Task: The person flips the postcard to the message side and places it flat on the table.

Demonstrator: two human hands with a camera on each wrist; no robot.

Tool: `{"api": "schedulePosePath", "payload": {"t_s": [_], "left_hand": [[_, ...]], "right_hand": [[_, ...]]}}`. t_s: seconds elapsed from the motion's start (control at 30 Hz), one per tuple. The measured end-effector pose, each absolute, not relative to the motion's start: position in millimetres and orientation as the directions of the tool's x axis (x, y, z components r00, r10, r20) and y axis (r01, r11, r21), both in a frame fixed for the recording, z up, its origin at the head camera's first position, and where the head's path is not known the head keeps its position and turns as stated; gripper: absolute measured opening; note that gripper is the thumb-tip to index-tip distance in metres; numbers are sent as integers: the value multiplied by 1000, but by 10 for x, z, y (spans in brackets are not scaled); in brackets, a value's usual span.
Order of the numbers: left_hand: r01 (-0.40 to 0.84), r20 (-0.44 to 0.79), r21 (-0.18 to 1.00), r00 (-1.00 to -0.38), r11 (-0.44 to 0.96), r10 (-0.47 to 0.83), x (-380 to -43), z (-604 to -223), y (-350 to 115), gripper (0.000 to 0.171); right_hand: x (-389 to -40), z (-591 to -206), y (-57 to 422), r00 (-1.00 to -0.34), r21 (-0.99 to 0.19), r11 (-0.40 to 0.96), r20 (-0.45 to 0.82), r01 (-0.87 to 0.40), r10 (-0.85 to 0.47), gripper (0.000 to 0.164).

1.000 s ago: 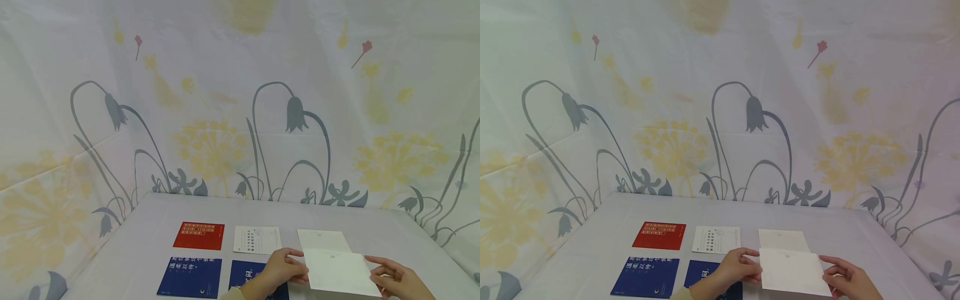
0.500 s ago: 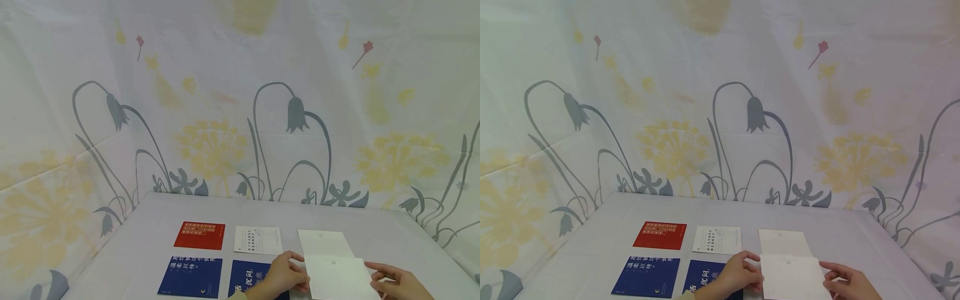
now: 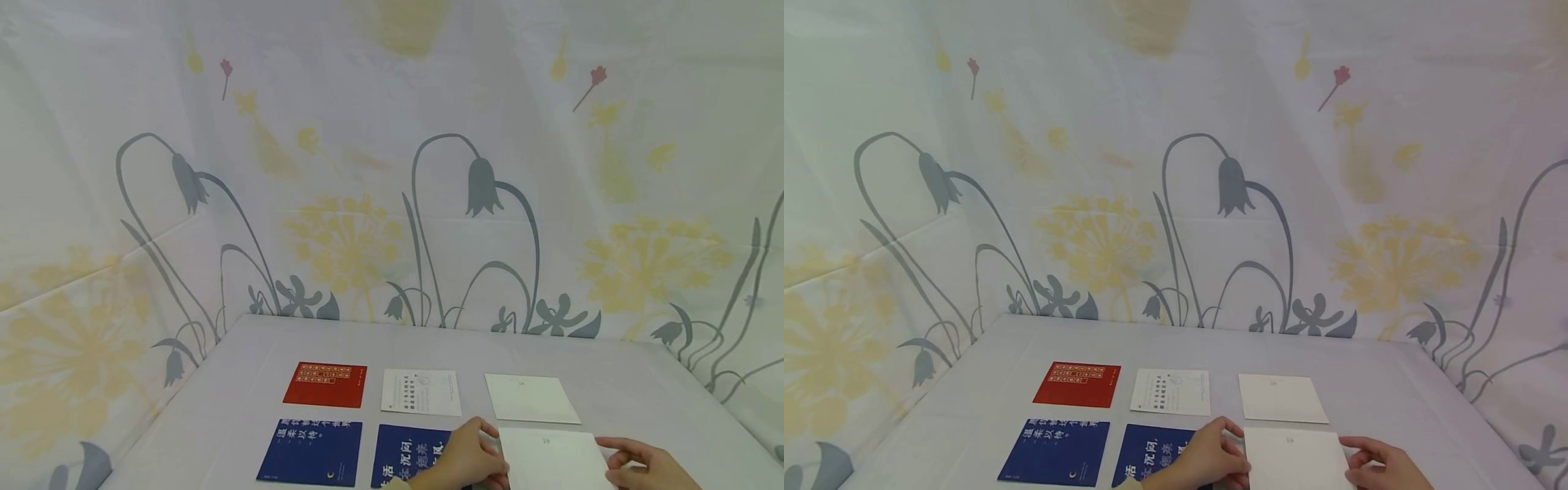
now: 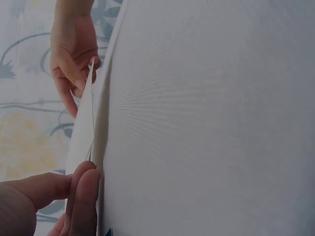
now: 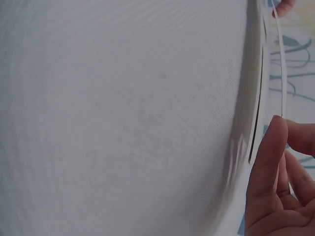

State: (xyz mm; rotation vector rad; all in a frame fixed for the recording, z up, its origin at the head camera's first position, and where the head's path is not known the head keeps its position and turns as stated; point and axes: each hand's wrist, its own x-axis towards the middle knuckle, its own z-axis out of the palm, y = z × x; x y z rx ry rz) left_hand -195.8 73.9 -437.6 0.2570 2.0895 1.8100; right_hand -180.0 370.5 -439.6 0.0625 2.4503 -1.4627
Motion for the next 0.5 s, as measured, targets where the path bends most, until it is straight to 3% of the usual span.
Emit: {"api": "schedulePosePath", "payload": {"t_s": [0.5], "left_hand": [[-91, -172, 971, -907, 221, 385, -1975, -4366, 780, 32]], "right_hand": [[-1845, -4476, 3722, -953, -829, 534, -275, 167, -129, 64]]}}
